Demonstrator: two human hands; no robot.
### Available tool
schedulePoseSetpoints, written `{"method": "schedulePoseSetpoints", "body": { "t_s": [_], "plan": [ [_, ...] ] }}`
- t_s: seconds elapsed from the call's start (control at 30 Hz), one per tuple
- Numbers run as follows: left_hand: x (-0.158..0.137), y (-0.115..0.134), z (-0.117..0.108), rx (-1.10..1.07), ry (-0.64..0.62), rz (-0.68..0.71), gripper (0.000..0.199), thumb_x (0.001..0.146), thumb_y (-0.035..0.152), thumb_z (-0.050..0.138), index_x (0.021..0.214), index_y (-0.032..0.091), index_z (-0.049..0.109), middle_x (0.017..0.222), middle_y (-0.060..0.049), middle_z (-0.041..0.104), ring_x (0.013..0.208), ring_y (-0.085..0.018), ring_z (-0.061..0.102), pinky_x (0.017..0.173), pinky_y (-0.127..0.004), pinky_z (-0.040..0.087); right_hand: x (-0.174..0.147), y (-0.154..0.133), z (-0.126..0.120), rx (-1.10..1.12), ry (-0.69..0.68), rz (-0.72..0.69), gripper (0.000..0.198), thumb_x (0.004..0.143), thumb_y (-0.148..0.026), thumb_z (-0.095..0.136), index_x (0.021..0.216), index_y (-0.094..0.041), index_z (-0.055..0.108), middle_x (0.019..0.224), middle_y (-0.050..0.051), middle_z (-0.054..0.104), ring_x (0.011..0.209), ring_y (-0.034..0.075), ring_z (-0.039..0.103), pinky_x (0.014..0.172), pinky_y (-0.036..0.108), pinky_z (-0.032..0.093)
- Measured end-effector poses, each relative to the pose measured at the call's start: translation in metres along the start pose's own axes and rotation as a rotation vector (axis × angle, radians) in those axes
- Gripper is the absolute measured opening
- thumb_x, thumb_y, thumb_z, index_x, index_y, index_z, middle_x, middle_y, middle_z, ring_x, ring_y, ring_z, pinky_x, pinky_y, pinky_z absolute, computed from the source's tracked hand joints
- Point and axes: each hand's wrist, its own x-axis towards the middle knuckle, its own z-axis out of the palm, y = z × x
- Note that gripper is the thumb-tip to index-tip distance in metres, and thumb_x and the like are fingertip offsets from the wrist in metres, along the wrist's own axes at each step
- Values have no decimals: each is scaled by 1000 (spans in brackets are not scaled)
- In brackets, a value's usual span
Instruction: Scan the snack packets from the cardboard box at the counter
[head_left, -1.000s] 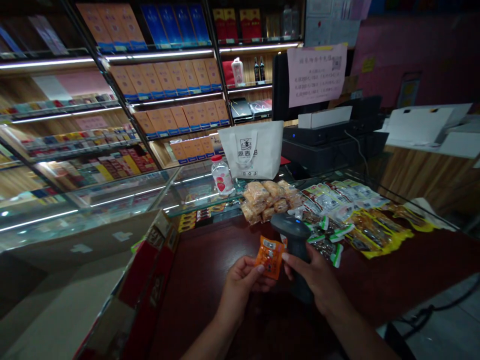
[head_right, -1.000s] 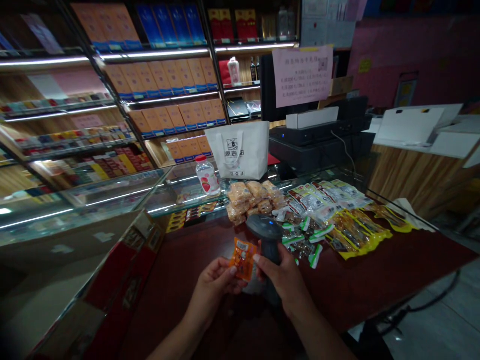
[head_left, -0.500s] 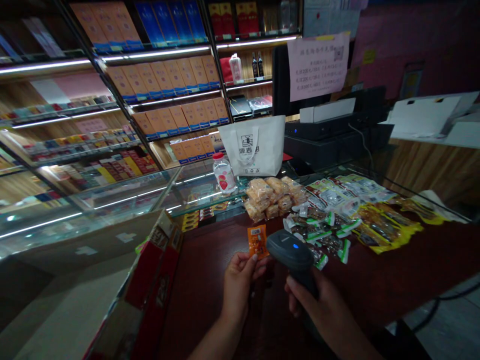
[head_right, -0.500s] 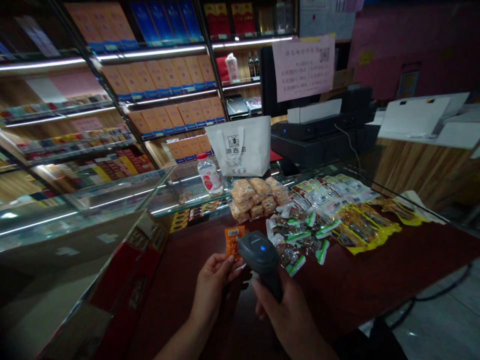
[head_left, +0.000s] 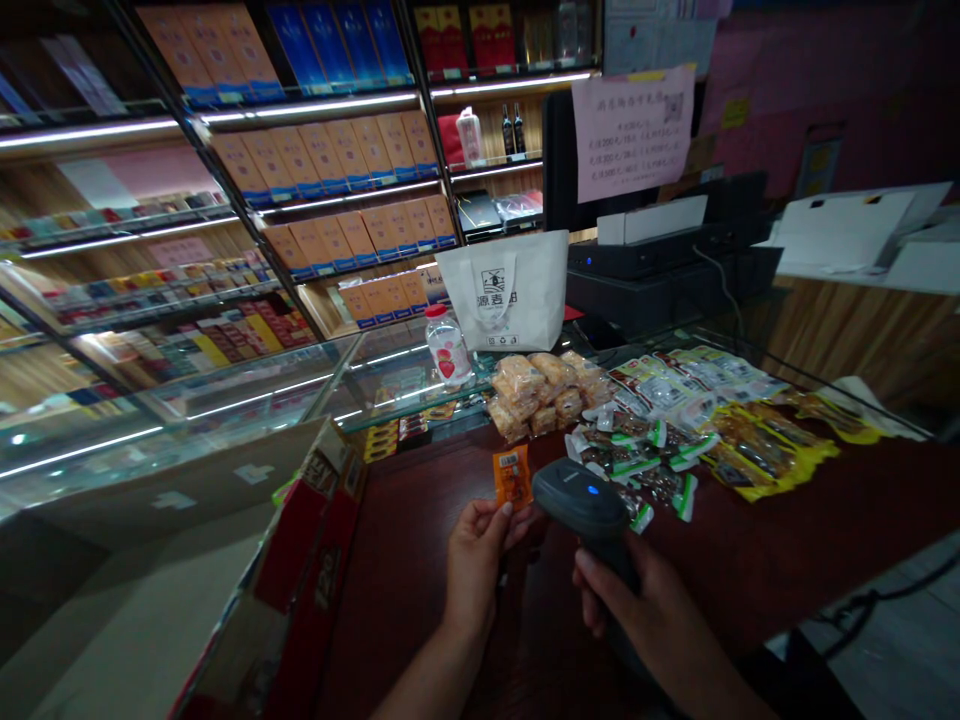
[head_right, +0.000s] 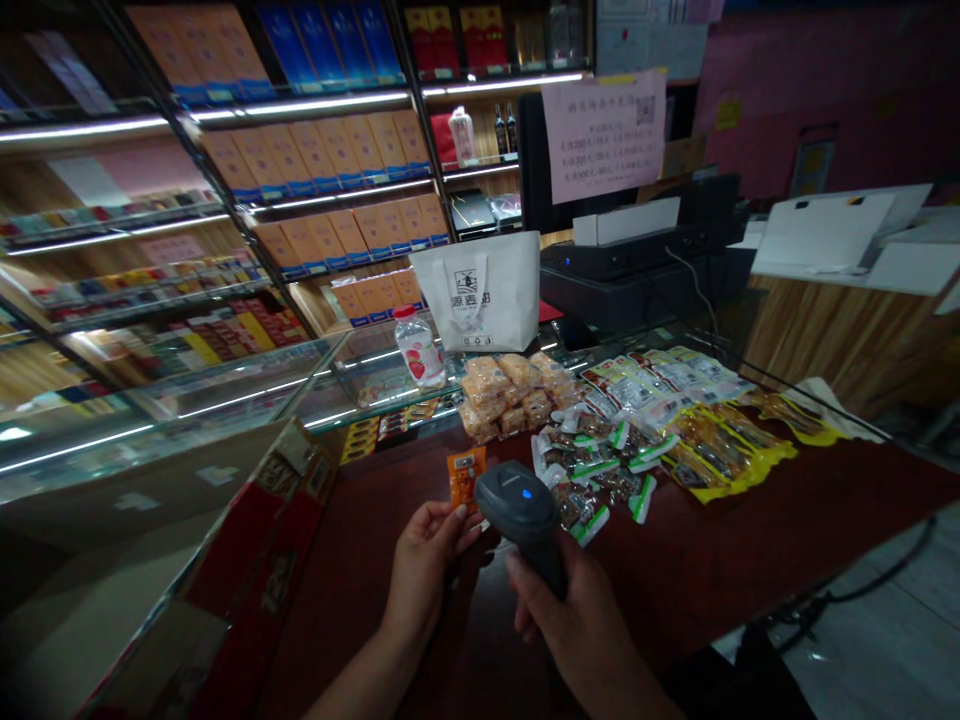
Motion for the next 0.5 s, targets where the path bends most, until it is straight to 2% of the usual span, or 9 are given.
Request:
{"method": "schedulePoseSetpoints", "body": {
  "t_s": [0.2, 0.5],
  "plan": [
    [-2, 1, 1, 22, -32, 0, 43, 61, 33, 89, 79, 15, 55, 80, -7, 77, 75, -19, 76, 69, -24, 62, 0, -1, 0, 8, -15, 22, 43, 82, -62, 63, 83, -20, 60, 50, -4, 61, 44, 14, 57, 46, 23, 46],
    [-1, 1, 1, 24, -10, -1, 43, 61, 32, 89, 79, 16, 54, 72, -4, 75, 77, -20, 76, 67, -23, 60, 0, 2, -2, -9, -29, 0, 42, 85, -61, 60, 84, -19, 61, 50, -3, 61, 44, 14, 57, 47, 24, 46]
  ]
}}
